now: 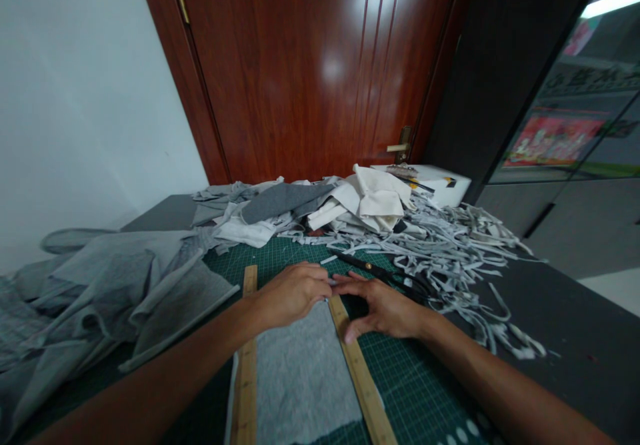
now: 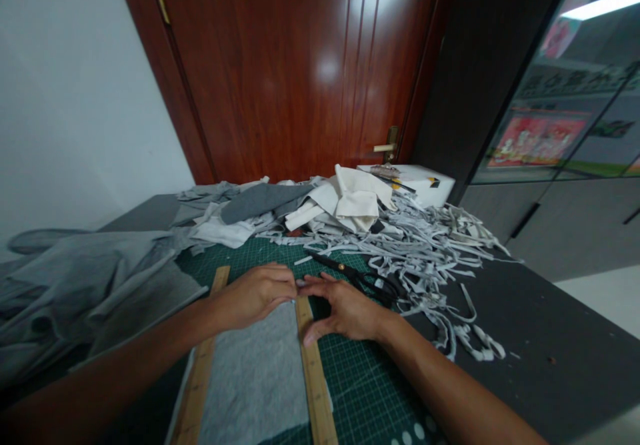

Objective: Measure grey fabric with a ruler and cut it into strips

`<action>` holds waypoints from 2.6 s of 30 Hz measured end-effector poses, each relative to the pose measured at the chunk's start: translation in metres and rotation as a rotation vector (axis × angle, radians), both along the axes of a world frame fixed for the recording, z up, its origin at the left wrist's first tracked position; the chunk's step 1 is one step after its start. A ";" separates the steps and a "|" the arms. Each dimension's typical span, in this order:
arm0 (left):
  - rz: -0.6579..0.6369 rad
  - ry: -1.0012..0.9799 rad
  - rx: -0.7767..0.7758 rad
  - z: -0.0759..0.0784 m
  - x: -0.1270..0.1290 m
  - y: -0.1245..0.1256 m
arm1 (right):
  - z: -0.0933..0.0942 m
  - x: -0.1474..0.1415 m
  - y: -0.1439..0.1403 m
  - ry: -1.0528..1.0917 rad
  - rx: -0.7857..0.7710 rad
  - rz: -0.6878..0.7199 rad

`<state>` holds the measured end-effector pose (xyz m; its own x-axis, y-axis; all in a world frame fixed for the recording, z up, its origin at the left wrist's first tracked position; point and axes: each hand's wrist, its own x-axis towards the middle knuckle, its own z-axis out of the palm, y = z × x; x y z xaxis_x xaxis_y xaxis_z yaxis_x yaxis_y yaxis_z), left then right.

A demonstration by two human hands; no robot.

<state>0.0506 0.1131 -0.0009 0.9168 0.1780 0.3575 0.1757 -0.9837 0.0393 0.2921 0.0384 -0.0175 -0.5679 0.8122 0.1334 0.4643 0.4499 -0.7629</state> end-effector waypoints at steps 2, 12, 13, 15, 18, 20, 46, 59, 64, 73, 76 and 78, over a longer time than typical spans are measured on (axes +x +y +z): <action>0.001 0.008 0.032 0.000 0.001 0.000 | 0.000 0.000 0.000 0.004 0.003 0.003; 0.019 0.033 0.040 0.004 0.003 -0.001 | 0.000 0.000 -0.001 -0.018 0.041 0.006; 0.020 0.038 0.041 0.004 0.003 -0.002 | 0.000 0.000 -0.001 -0.018 0.050 0.012; 0.020 0.043 0.042 0.005 0.003 -0.003 | 0.000 0.000 -0.001 -0.013 0.060 0.018; 0.020 0.047 0.045 0.005 0.004 -0.004 | 0.002 0.000 -0.002 -0.003 0.056 0.019; 0.019 0.056 0.052 0.005 0.005 -0.004 | 0.002 -0.001 -0.002 -0.004 0.052 0.012; -0.097 0.048 0.242 0.008 0.013 -0.033 | -0.006 0.002 0.002 -0.012 0.060 0.011; 0.021 -0.016 -0.070 0.015 0.000 -0.010 | 0.001 0.001 -0.001 -0.013 0.025 0.007; 0.021 0.021 -0.091 0.001 0.001 -0.012 | 0.004 0.001 0.000 -0.057 0.021 0.009; 0.003 -0.050 -0.133 -0.005 -0.007 -0.011 | 0.001 0.004 0.005 -0.045 0.036 0.027; 0.034 -0.108 -0.134 -0.008 -0.009 -0.007 | 0.002 0.004 0.003 -0.059 0.018 0.006; 0.060 -0.145 -0.137 -0.009 -0.011 -0.003 | 0.002 0.003 0.003 -0.060 0.007 -0.002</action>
<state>0.0396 0.1103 -0.0099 0.8440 0.2865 0.4534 0.2162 -0.9554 0.2014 0.2955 0.0413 -0.0154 -0.5737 0.8123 0.1051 0.5097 0.4545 -0.7305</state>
